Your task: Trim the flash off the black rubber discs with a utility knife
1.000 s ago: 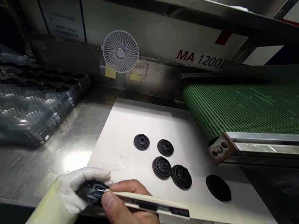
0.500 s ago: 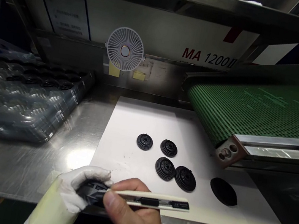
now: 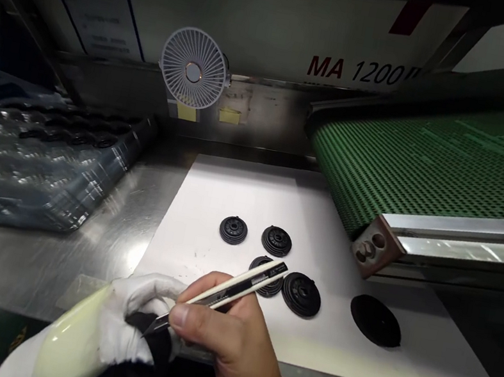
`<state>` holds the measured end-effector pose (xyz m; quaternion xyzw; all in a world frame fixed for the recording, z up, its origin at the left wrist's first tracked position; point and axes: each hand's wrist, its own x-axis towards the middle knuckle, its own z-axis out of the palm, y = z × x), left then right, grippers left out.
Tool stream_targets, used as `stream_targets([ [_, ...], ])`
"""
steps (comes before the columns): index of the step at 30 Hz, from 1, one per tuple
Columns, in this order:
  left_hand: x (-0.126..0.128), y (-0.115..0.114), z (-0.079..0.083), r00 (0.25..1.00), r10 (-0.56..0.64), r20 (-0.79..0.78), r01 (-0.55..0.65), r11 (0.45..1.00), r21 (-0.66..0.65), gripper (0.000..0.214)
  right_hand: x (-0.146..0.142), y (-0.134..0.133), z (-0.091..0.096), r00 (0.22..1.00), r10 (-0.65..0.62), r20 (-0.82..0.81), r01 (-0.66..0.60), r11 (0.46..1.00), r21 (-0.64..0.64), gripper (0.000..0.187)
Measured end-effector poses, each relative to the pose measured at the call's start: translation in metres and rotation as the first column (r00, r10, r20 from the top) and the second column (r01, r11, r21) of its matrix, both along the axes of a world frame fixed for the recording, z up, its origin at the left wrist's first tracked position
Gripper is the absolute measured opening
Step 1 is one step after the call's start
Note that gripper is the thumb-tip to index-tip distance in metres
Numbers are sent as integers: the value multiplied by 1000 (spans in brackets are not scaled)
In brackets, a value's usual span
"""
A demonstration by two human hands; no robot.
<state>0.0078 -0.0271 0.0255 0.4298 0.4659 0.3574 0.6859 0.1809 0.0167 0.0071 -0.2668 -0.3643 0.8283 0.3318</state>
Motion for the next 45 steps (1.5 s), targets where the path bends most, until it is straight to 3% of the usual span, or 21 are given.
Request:
stream_targets([
  [6, 14, -13, 7, 994, 81, -67, -79, 996, 27, 47, 9, 3, -1, 995, 103, -15, -102, 994, 45, 16],
  [10, 12, -31, 8, 975, 111, -190, -107, 994, 35, 51, 27, -11, 0, 973, 206, 104, -220, 963, 153, 19],
  [12, -2, -35, -2, 918, 216, -334, -172, 973, 155, 48, 39, -24, 2, 951, 244, 193, -281, 939, 197, 23],
  [14, -29, -32, -21, 744, 436, -506, -226, 877, 424, 42, 50, -40, 3, 938, 166, 305, -255, 926, 278, 24],
  [15, -46, -27, -33, 571, 581, -580, -201, 784, 587, 38, 55, -49, 4, 926, 80, 370, -211, 920, 330, 25],
  [16, -64, -22, -44, 495, 647, -580, -186, 731, 657, 39, 60, -58, 4, 903, -19, 430, -164, 909, 384, 27],
  [18, -97, -10, -63, 431, 678, -595, -107, 693, 713, 38, 67, -75, 6, 843, -194, 501, -87, 872, 483, 33],
  [20, -121, -4, -74, 395, 676, -623, -16, 683, 730, 36, 72, -91, 11, 813, -314, 491, -28, 820, 572, 36],
  [23, -136, -7, -80, 364, 658, -659, 112, 672, 732, 31, 79, -116, 27, 787, -416, 455, 34, 767, 641, 40],
  [27, -140, -8, -79, 338, 631, -698, 208, 674, 709, 26, 92, -143, 46, 756, -460, 466, 127, 801, 585, 55],
  [31, -141, 8, -67, 320, 609, -726, 227, 694, 683, 26, 101, -144, 49, 853, -387, 349, 200, 861, 467, 72],
  [33, -129, 17, -57, 313, 608, -730, 217, 702, 678, 27, 99, -134, 46, 874, -377, 306, 212, 863, 458, 69],
  [35, -98, 24, -47, 333, 602, -726, 223, 698, 681, 28, 93, -119, 43, 837, -461, 294, 269, 815, 513, 56],
  [38, -18, 36, -34, 431, 539, -724, 299, 671, 678, 33, 82, -93, 36, 718, -629, 299, 373, 710, 597, 56],
  [40, 40, 48, -31, 488, 471, -735, 361, 657, 661, 41, 78, -77, 30, 639, -697, 325, 419, 669, 614, 62],
  [43, 102, 70, -34, 525, 349, -776, 436, 673, 597, 59, 80, -58, 19, 582, -725, 370, 432, 660, 615, 61],
  [45, 120, 85, -38, 535, 263, -803, 469, 698, 542, 58, 84, -49, 10, 567, -708, 422, 376, 677, 632, 59],
])
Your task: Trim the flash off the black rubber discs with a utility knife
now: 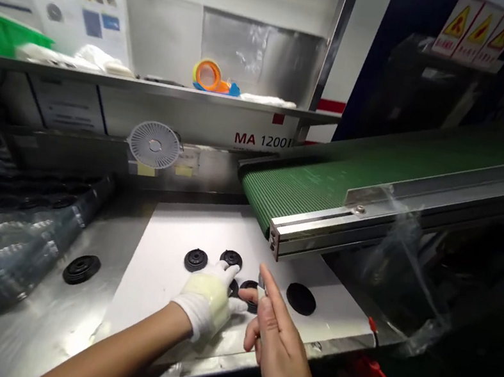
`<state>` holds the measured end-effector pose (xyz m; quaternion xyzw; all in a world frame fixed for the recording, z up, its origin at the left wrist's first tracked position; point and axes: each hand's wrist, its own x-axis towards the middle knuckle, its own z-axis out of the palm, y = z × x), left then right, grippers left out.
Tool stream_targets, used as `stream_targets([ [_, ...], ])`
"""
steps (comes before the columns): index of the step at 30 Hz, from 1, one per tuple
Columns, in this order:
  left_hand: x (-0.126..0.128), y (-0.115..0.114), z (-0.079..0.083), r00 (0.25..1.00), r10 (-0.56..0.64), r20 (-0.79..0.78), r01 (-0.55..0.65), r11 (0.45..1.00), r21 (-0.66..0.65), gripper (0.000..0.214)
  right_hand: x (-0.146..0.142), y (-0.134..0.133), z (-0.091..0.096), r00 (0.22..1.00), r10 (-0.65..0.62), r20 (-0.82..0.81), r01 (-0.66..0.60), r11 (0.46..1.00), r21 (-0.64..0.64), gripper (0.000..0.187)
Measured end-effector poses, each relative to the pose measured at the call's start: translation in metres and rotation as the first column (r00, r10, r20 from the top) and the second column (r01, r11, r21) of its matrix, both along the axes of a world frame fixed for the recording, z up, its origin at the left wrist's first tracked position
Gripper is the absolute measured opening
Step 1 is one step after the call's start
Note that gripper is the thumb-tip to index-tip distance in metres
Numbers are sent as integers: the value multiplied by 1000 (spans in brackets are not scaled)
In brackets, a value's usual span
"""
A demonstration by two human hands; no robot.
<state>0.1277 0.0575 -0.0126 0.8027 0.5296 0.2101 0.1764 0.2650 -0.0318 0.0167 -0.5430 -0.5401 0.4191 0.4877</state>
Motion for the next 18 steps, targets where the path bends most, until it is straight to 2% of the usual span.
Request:
stream_targets([
  [2, 2, 10, -4, 1000, -21, 18, 22, 997, -72, 44, 4, 8, -9, 992, 55, 114, -54, 998, -13, 57],
  [5, -16, 9, -3, 998, 9, 70, 1, 990, -143, 36, 2, 17, -18, 964, 165, 208, -158, 986, -54, 52],
  [7, -39, -5, 3, 955, 91, 283, -9, 960, -278, 43, -6, 22, -22, 953, 248, 176, -238, 968, -76, 43],
  [8, -52, -16, 7, 856, 185, 482, 17, 923, -384, 46, -12, 23, -22, 944, 291, 158, -281, 956, -82, 37],
  [9, -66, -27, 11, 676, 305, 671, 94, 867, -490, 48, -19, 24, -22, 933, 329, 144, -320, 944, -80, 31],
  [10, -81, -40, 14, 425, 443, 789, 183, 812, -554, 48, -28, 24, -21, 923, 361, 138, -353, 932, -75, 25],
  [11, -97, -52, 16, 169, 557, 813, 258, 772, -581, 46, -38, 23, -19, 910, 390, 138, -385, 921, -67, 21],
  [12, -113, -63, 16, -25, 639, 769, 302, 738, -603, 43, -49, 21, -16, 898, 415, 147, -411, 910, -56, 18],
  [13, -128, -71, 15, -170, 693, 701, 303, 714, -632, 38, -60, 19, -13, 885, 438, 159, -438, 898, -39, 16],
  [14, -142, -77, 13, -257, 726, 638, 288, 688, -666, 34, -72, 18, -10, 867, 465, 181, -470, 883, -18, 15],
  [15, -154, -80, 9, -302, 753, 584, 272, 656, -704, 30, -84, 16, -7, 847, 485, 218, -496, 868, -1, 17],
  [18, -179, -77, -3, -377, 781, 498, 263, 606, -751, 21, -117, 16, -2, 784, 499, 370, -548, 836, 31, 23],
])
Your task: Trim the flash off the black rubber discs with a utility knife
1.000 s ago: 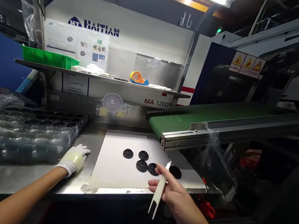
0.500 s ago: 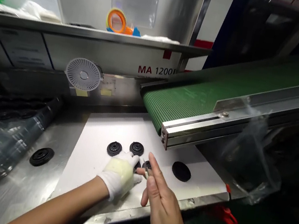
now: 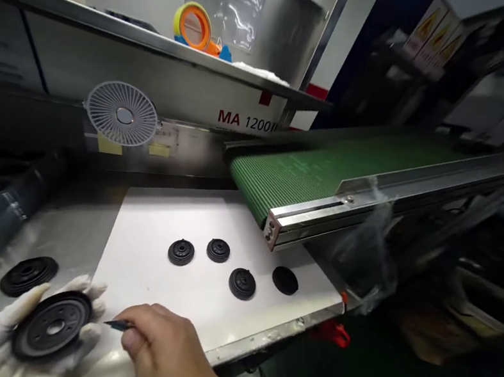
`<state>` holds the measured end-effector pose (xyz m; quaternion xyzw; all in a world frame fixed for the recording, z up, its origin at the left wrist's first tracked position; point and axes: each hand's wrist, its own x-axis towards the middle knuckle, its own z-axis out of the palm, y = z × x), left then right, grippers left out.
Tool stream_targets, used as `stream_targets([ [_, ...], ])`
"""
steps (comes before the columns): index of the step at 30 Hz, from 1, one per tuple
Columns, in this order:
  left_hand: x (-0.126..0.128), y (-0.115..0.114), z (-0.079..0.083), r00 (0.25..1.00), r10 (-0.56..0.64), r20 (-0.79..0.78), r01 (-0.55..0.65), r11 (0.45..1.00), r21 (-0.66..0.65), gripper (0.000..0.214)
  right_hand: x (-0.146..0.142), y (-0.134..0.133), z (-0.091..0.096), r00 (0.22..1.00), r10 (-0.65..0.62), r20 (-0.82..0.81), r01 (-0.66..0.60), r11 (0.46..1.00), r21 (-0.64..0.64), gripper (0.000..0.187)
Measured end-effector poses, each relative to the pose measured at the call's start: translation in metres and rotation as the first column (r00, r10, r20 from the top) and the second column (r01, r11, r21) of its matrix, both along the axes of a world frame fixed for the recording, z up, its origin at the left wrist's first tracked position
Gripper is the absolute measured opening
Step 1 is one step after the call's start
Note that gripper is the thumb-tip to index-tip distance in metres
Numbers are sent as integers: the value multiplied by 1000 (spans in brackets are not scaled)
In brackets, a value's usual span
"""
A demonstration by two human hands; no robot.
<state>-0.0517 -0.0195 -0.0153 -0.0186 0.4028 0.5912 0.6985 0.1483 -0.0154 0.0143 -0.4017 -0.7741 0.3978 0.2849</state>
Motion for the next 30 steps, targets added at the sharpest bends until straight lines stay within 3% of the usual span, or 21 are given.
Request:
stream_targets([
  [3, -15, 1, -2, 988, 74, 133, -70, 997, -30, 25, -27, -1, 3, 994, -27, 107, 18, 997, 80, 22],
  [7, -31, -8, 8, 935, 145, 323, -146, 989, -20, 25, -52, -7, 7, 995, -38, 97, 32, 998, 57, 23],
  [12, -37, -14, 25, 919, 205, 337, -248, 965, 89, 17, -70, -14, 8, 990, 17, 137, -24, 998, 54, 25],
  [16, -20, -19, 24, 924, 242, 295, -290, 948, 133, 12, -72, -18, 1, 973, 21, 228, -56, 988, 145, 29],
  [21, 15, -27, 14, 942, 248, 227, -309, 907, 288, 11, -49, -15, -13, 941, -77, 330, -11, 966, 257, 33],
  [26, 46, -16, 24, 954, 281, 106, -300, 902, 310, 10, -22, -17, -19, 940, -162, 300, 57, 943, 328, 33],
  [30, 61, -2, 28, 963, 270, 24, -265, 916, 302, 13, -17, -23, -28, 943, -227, 244, 130, 925, 357, 32],
])
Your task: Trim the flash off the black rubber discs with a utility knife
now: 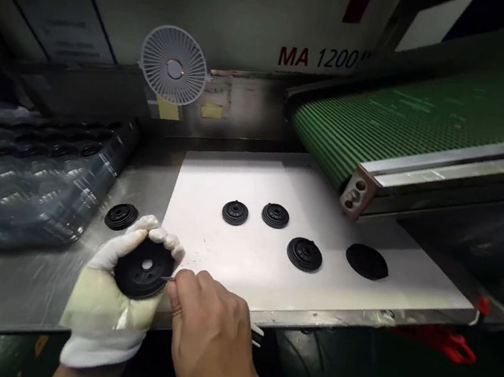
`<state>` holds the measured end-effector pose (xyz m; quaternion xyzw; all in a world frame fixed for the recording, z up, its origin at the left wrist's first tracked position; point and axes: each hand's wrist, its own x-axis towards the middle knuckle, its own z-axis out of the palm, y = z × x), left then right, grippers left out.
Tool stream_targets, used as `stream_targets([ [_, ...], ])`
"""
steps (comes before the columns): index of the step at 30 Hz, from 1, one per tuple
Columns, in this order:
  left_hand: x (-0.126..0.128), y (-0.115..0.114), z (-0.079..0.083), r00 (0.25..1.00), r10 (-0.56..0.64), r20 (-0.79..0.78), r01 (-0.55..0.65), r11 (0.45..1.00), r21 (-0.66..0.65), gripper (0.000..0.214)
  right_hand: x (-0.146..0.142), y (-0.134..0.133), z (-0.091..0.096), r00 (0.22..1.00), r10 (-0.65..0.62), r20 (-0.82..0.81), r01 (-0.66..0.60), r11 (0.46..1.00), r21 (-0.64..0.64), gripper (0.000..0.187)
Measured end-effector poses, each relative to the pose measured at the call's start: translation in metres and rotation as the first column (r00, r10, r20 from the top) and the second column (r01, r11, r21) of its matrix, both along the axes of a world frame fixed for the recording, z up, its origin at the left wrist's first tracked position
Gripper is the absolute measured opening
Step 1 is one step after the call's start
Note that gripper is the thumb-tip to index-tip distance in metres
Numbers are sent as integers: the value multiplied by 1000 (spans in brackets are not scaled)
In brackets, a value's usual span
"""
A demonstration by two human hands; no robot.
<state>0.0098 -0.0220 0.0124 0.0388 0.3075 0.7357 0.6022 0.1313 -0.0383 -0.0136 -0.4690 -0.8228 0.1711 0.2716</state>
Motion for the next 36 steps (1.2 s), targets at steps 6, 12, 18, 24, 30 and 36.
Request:
stream_targets([
  [6, 5, 4, -9, 997, 1, -71, 0, 1000, 9, 18, 2, -4, -5, 998, -8, -61, 5, 999, -54, 31],
  [12, -8, -6, -2, 978, -207, -33, 206, 977, -48, 38, 12, 4, 5, 997, 38, -64, -49, 982, -180, 29],
  [18, -4, 1, -3, 998, -59, -21, 59, 998, -1, 14, 3, 6, -2, 999, -41, -3, 41, 999, -2, 34],
  [24, -1, 5, -7, 996, 51, -70, -51, 999, 8, 12, -10, -4, -11, 997, -75, -17, 76, 995, 65, 38],
  [30, -7, 2, -5, 994, 88, -59, -88, 996, 0, 23, -18, -8, -13, 999, -7, -45, 10, 998, 66, 40],
  [36, -18, -2, -3, 995, -97, 13, 97, 995, 21, 28, -10, -1, -9, 997, -32, -70, 36, 998, 55, 37],
])
